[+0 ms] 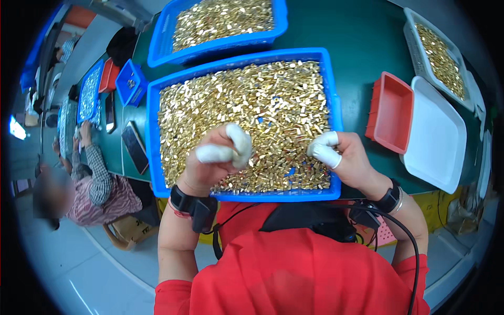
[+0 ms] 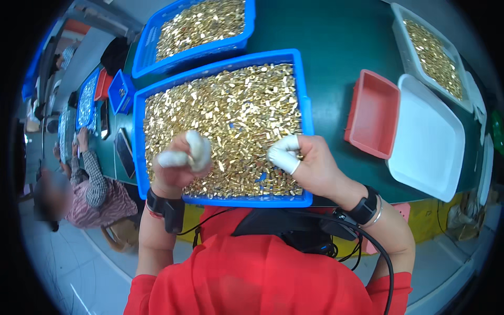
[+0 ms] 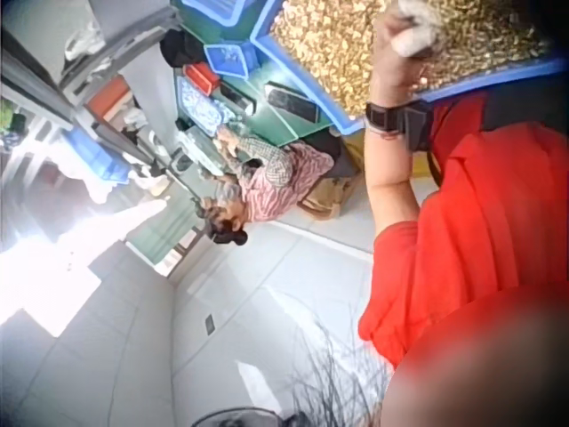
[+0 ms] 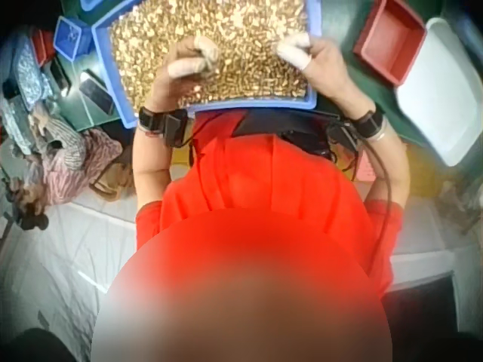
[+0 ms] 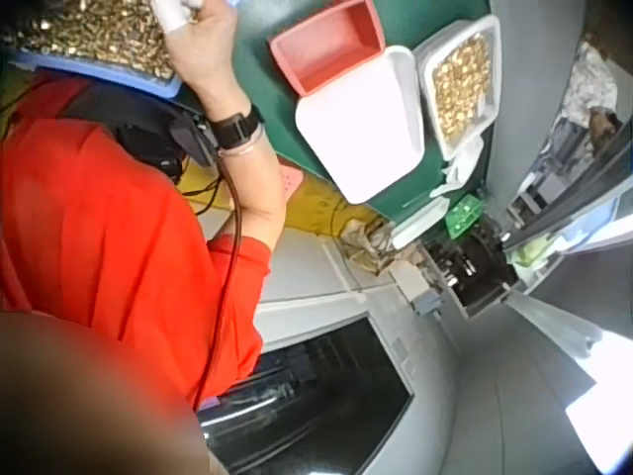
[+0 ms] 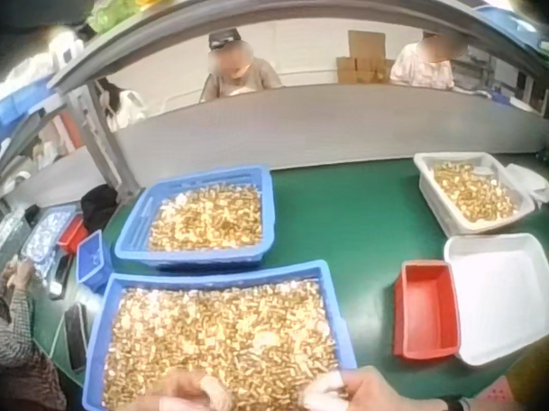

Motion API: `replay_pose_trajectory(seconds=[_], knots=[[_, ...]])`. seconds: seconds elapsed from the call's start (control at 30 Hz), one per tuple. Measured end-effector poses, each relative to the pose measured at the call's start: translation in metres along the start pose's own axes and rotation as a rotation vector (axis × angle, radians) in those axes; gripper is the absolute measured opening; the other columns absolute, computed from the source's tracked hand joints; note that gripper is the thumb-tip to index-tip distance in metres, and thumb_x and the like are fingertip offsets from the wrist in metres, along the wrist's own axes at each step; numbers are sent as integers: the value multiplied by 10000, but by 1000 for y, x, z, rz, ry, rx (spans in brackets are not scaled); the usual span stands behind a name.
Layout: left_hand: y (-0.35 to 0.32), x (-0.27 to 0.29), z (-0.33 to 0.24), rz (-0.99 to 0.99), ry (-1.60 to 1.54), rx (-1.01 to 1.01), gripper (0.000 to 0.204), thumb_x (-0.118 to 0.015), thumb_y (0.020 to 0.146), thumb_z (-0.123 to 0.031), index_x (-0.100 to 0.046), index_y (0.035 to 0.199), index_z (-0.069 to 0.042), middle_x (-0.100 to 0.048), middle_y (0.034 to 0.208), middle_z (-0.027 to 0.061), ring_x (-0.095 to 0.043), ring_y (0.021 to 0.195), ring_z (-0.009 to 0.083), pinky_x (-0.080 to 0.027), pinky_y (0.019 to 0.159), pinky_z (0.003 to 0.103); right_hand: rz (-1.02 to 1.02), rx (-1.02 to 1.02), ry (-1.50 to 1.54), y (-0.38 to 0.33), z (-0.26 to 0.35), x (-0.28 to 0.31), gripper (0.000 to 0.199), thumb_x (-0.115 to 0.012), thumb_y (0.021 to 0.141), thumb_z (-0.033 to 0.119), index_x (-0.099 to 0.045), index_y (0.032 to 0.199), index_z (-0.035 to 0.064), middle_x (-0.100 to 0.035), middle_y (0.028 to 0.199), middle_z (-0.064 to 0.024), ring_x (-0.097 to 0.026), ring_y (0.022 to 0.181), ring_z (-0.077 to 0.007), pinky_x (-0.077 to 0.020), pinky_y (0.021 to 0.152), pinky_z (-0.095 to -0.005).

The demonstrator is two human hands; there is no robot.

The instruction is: Picking and sorting small gold-colored metal components from a large tray into smaller containers.

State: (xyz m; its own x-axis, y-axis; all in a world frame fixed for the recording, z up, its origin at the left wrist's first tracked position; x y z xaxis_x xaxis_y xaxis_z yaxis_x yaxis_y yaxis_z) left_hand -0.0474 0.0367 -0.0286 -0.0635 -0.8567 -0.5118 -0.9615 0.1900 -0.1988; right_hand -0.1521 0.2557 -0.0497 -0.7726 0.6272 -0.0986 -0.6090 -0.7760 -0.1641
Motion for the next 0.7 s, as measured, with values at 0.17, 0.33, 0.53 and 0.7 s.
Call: replay_pose_trajectory(seconds=[0.17, 0.33, 0.53, 0.7], knots=[[-4, 24, -25, -156, -376, -212, 201, -576, 785, -153, -611, 917, -5, -449, 704, 44, -312, 514, 115, -277, 463, 235, 67, -160, -60, 1, 7, 5, 153, -636, 877, 148, -655, 854, -2, -654, 816, -22, -578, 771, -78, -465, 703, -244], [-19, 34, -23, -412, -139, -200, 208, -576, 761, -86, -645, 939, -3, -449, 638, 14, -323, 514, 74, -251, 448, 220, 136, -132, -125, 5, 1, 2, 151, -637, 876, 149, -660, 860, 1, -652, 810, -10, -573, 754, -70, -461, 687, -238], [-66, 43, -25, -645, 16, -183, 146, -587, 834, -78, -654, 947, -15, -448, 608, -26, -318, 488, 40, -242, 442, 190, 127, -234, -152, 4, 5, -1, 141, -636, 874, 148, -667, 871, 11, -641, 783, 9, -555, 722, -49, -452, 652, -228], [-82, 36, -12, -761, 53, -144, 131, -605, 858, -67, -658, 965, -12, -500, 625, -50, -351, 483, 21, -262, 445, 171, 94, -254, -203, 5, -5, -2, 140, -641, 874, 148, -665, 872, 10, -639, 796, 15, -547, 746, -45, -454, 680, -231]])
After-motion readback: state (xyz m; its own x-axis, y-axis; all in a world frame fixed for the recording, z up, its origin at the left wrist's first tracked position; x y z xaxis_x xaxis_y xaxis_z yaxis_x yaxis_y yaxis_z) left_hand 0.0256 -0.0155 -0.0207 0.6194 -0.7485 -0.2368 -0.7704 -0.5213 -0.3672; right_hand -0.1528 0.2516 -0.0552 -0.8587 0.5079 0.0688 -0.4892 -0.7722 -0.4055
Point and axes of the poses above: each hand's wrist, its own y-axis towards the middle knuckle, its own x-axis out of the back of the hand, z = x × y, the point moved 3 cm from there along y, towards the middle knuckle
